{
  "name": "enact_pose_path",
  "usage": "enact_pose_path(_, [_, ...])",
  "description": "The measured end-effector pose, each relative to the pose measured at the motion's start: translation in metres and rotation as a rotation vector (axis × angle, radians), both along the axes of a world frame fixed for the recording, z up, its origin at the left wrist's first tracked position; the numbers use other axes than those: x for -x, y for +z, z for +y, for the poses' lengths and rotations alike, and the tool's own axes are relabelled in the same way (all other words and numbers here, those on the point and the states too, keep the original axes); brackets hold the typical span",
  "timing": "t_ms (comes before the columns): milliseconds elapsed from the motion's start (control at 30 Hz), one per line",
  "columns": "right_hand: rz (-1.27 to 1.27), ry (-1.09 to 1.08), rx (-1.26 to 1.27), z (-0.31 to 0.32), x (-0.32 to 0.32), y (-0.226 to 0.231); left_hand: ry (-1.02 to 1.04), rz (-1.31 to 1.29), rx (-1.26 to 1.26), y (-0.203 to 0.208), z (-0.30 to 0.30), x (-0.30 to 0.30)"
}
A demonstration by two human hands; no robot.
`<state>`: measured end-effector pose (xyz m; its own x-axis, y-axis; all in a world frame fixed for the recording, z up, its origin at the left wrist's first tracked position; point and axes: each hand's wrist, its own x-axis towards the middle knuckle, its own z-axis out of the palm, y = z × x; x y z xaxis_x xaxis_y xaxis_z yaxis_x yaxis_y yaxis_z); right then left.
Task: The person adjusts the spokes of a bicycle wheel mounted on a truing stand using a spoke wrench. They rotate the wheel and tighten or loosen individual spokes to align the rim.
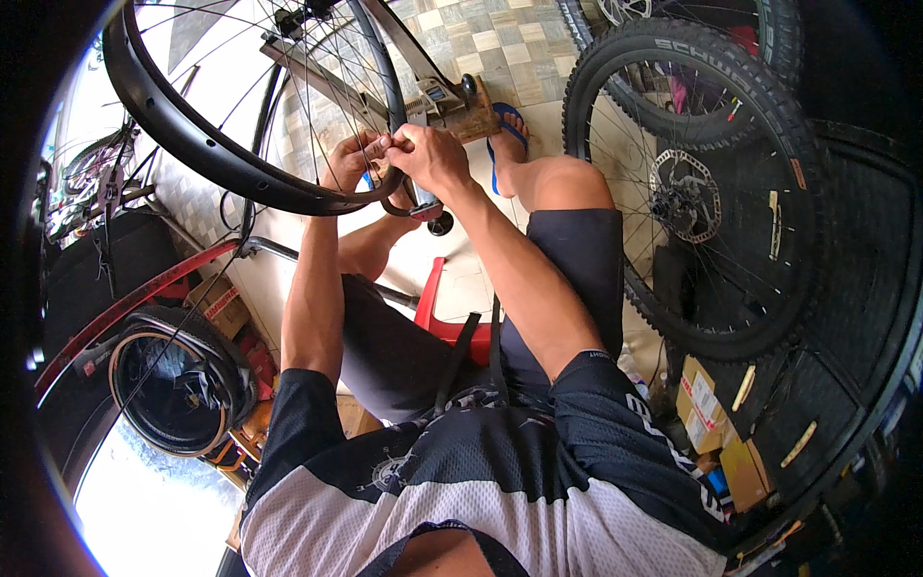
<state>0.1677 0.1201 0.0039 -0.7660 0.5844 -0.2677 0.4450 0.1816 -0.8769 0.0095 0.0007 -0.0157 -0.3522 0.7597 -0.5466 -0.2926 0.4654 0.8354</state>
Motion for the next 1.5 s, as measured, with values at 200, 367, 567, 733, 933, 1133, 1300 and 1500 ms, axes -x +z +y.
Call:
enact_pose_path(200, [0.037,-0.015,0.012,0.003,0.004,-0.020,0.095,0.263,-0.126,-0.009,0.009,-0.012])
enact_pose_path(367, [0.073,-0.027,0.038,0.003,0.005,-0.026,0.086,0.370,-0.127,-0.010,0.008,-0.010])
enact_pose_path(567, [0.056,-0.077,0.056,0.007,0.004,-0.017,0.307,0.174,0.054,0.018,-0.006,-0.007])
enact_pose_path(733, [0.065,-0.013,0.124,0.009,-0.001,-0.004,0.236,0.198,-0.071,0.030,-0.011,-0.009])
enact_pose_path(933, [0.135,0.097,0.293,0.005,-0.001,0.004,0.248,0.176,-0.126,0.024,-0.009,-0.011])
enact_pose_path(1133, [0.154,0.139,0.208,0.003,0.003,0.012,0.217,0.127,-0.037,0.026,-0.010,-0.009])
enact_pose_path(1300, [0.112,0.164,0.185,0.005,0.002,0.018,0.106,0.023,0.060,0.033,-0.017,-0.009])
enact_pose_path(1500, [0.099,0.143,0.215,0.006,0.003,0.010,0.152,0.205,0.154,0.027,-0.011,-0.014])
